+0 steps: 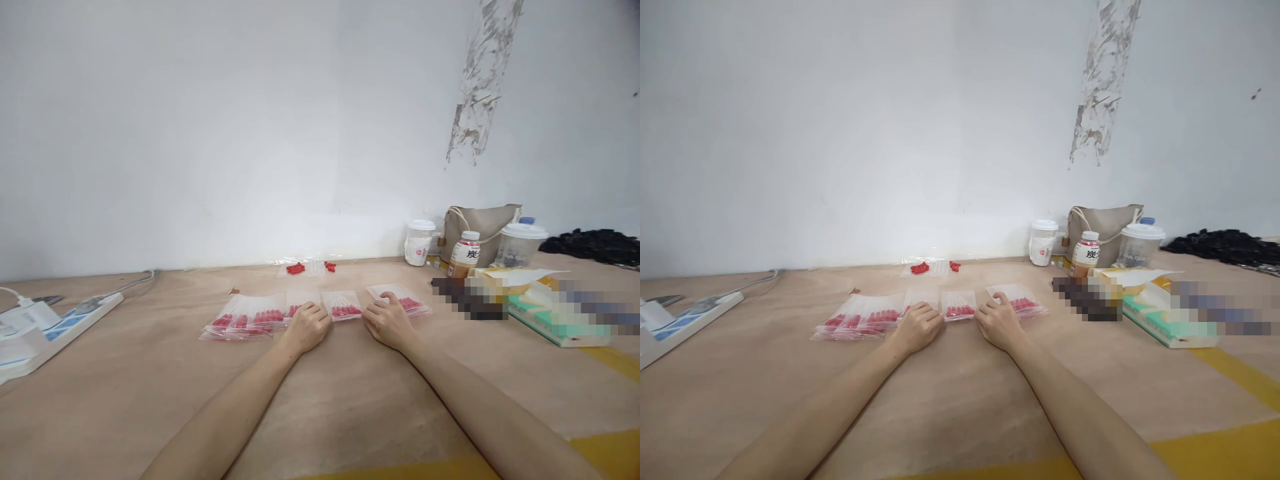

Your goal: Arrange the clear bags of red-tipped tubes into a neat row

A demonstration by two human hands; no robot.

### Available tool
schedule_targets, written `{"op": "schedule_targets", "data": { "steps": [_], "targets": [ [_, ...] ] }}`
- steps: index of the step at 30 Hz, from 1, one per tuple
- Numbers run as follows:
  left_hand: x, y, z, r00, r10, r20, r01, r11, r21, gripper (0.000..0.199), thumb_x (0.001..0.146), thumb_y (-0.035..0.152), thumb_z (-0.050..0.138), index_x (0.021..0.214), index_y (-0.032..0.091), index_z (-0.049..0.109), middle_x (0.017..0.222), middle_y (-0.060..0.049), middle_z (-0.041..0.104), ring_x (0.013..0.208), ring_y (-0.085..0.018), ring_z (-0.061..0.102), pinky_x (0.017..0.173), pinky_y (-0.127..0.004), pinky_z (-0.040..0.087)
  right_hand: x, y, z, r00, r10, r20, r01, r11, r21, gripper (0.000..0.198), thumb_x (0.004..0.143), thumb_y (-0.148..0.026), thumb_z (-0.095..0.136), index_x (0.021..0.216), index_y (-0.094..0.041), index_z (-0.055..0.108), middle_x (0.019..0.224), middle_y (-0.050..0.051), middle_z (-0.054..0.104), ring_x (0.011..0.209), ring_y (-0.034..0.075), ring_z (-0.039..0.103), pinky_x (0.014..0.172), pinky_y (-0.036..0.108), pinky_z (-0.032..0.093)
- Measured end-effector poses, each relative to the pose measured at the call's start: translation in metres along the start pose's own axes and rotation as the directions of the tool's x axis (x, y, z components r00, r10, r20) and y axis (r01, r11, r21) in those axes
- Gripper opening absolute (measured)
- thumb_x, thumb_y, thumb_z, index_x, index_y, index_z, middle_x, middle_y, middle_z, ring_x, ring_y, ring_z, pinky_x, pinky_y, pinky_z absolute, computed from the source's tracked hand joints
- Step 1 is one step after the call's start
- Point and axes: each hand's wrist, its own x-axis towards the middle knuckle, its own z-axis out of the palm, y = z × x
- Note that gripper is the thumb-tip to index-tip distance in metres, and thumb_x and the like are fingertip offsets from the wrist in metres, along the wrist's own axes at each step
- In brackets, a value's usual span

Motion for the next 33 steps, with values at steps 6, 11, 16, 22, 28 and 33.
{"op": "schedule_targets", "data": {
  "steps": [6,11,16,22,28,33],
  "targets": [
    [0.001,0.003,0.003,0.999,-0.024,-0.029,0.023,0.999,-0.028,0.026,0.084,0.013,0.039,0.061,0.016,0.050,0.058,-0.001,0.052,0.058,-0.013,0.048,0.062,-0.028,0.035,0.016,-0.024,0.003,0.996,-0.046,-0.080,0.047,0.999,0.003,0.019,0.084,-0.017,0.043,0.072,-0.020,0.059,0.066,0.000,0.059,0.068,0.012,0.047,0.080,0.032,0.026],
    [0.001,0.002,0.004,0.998,-0.021,-0.055,0.018,0.999,-0.045,0.023,0.084,0.013,0.040,0.064,0.015,0.051,0.060,0.000,0.052,0.059,-0.012,0.049,0.061,-0.027,0.033,0.027,-0.041,0.011,0.981,-0.105,-0.161,0.097,0.994,-0.056,0.023,0.082,-0.011,0.044,0.061,-0.017,0.054,0.061,-0.001,0.056,0.063,0.011,0.043,0.079,0.032,0.027],
    [0.002,0.001,0.000,0.997,0.043,-0.061,-0.046,0.998,-0.043,0.019,0.085,0.012,0.041,0.071,0.016,0.052,0.064,0.000,0.054,0.062,-0.013,0.049,0.060,-0.027,0.033,0.028,-0.039,0.011,0.969,-0.136,-0.206,0.130,0.991,-0.042,0.023,0.081,-0.011,0.044,0.060,-0.017,0.051,0.058,-0.002,0.054,0.061,0.010,0.042,0.079,0.033,0.026],
    [0.001,0.001,0.003,0.996,0.049,-0.076,-0.054,0.996,-0.064,0.023,0.085,0.011,0.041,0.065,0.015,0.051,0.061,0.000,0.052,0.060,-0.013,0.047,0.060,-0.027,0.032,0.029,-0.039,0.008,0.966,-0.156,-0.206,0.137,0.985,-0.102,0.025,0.082,-0.009,0.040,0.061,-0.017,0.050,0.059,-0.001,0.052,0.061,0.010,0.041,0.080,0.035,0.025],
    [0.001,0.000,0.004,0.996,0.025,-0.091,-0.034,0.994,-0.102,0.020,0.085,0.011,0.041,0.070,0.015,0.054,0.062,0.000,0.053,0.062,-0.012,0.047,0.063,-0.027,0.034,0.026,-0.034,0.001,0.962,-0.210,-0.172,0.171,0.962,-0.214,0.026,0.083,-0.009,0.038,0.062,-0.017,0.051,0.060,0.000,0.051,0.062,0.012,0.039,0.079,0.035,0.026],
    [0.000,0.000,0.006,0.996,0.002,-0.089,-0.012,0.993,-0.117,0.018,0.085,0.012,0.042,0.072,0.016,0.054,0.063,0.000,0.054,0.064,-0.012,0.048,0.066,-0.027,0.036,0.018,-0.020,-0.001,0.978,-0.176,-0.113,0.146,0.960,-0.238,0.024,0.083,-0.010,0.038,0.066,-0.017,0.054,0.062,0.001,0.051,0.064,0.013,0.041,0.080,0.035,0.026]
  ]
}}
